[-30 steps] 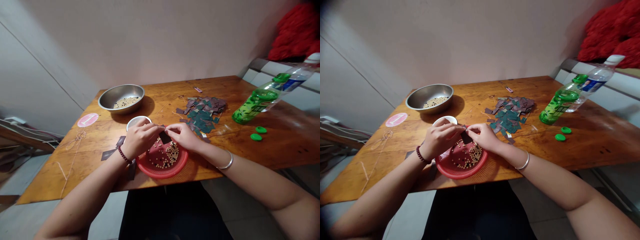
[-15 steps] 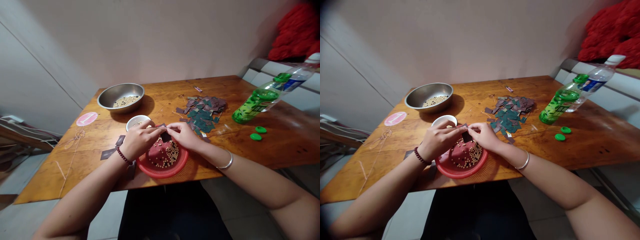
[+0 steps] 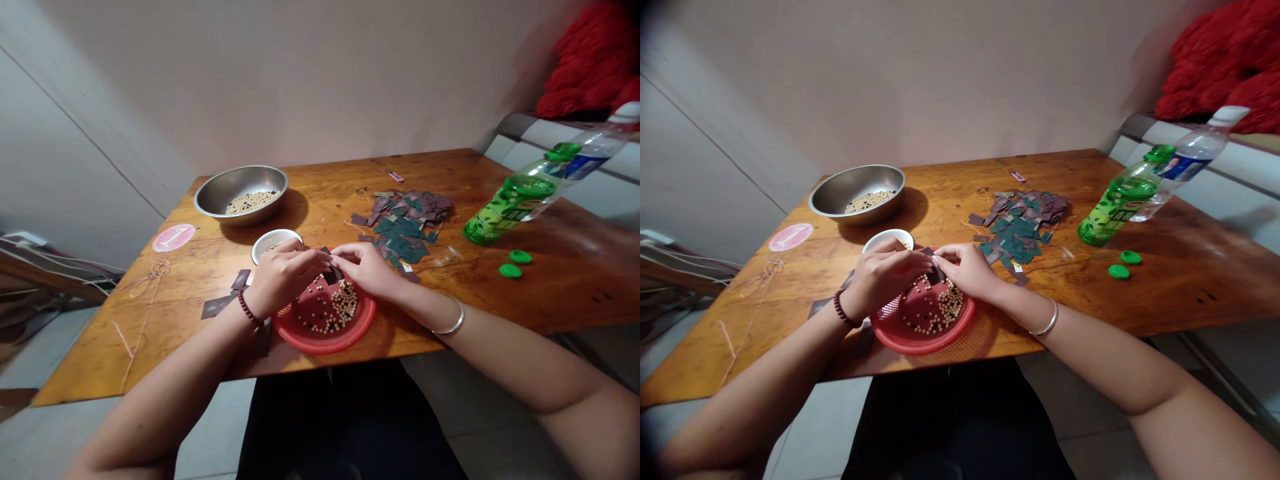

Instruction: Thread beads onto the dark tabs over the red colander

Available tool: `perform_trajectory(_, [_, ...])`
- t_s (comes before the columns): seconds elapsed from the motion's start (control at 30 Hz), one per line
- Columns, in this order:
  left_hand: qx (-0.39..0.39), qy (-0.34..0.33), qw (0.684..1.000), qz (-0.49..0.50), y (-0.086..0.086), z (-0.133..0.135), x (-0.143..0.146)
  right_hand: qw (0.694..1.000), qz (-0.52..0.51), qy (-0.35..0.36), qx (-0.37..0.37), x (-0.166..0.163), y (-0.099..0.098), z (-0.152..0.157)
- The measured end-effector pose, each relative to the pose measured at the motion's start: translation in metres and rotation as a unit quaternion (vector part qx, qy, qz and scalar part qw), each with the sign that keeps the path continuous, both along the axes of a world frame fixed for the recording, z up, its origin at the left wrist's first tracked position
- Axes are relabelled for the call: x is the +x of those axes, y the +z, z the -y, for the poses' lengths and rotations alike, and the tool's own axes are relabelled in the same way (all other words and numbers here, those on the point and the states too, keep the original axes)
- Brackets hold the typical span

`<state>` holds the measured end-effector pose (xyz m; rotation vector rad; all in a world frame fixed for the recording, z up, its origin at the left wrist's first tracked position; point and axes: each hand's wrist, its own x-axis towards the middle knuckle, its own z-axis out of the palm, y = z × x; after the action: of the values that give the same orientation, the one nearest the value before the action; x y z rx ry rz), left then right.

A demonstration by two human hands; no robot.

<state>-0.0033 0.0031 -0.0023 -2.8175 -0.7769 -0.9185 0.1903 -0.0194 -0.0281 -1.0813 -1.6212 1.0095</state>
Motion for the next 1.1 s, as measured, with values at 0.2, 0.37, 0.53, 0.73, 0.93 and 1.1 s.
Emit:
perform_trajectory(0.2, [-0.073, 0.040, 0.995, 0.053, -0.0038, -0.0047, 0.0028, 1.000, -0.012, 0.000, -0.007, -0.0001, -0.0002, -0.0007])
perform_trajectory(0.37, [-0.082, 0.014, 0.994, 0.068, -0.0012, -0.0045, 0.0042, 1.000, -0.026, 0.003, -0.007, -0.0004, 0.0017, -0.0003])
perform_trajectory(0.53, [-0.087, 0.007, 0.995, 0.052, -0.0008, -0.0039, 0.0028, 1.000, -0.021, 0.005, -0.006, -0.0008, 0.0008, 0.0001])
perform_trajectory(0.73, [-0.061, 0.011, 0.996, 0.061, -0.0021, -0.0032, 0.0028, 1.000, -0.012, 0.010, 0.004, -0.0013, -0.0003, 0.0003])
perform_trajectory(0.93, [-0.081, 0.023, 0.993, 0.082, -0.0037, -0.0025, 0.0041, 1.000, -0.011, 0.010, 0.011, -0.0016, 0.0004, 0.0013])
perform_trajectory(1.1, [-0.063, 0.062, 0.993, 0.076, -0.0061, -0.0022, 0.0037, 1.000, -0.002, 0.001, 0.009, -0.0014, -0.0004, 0.0012])
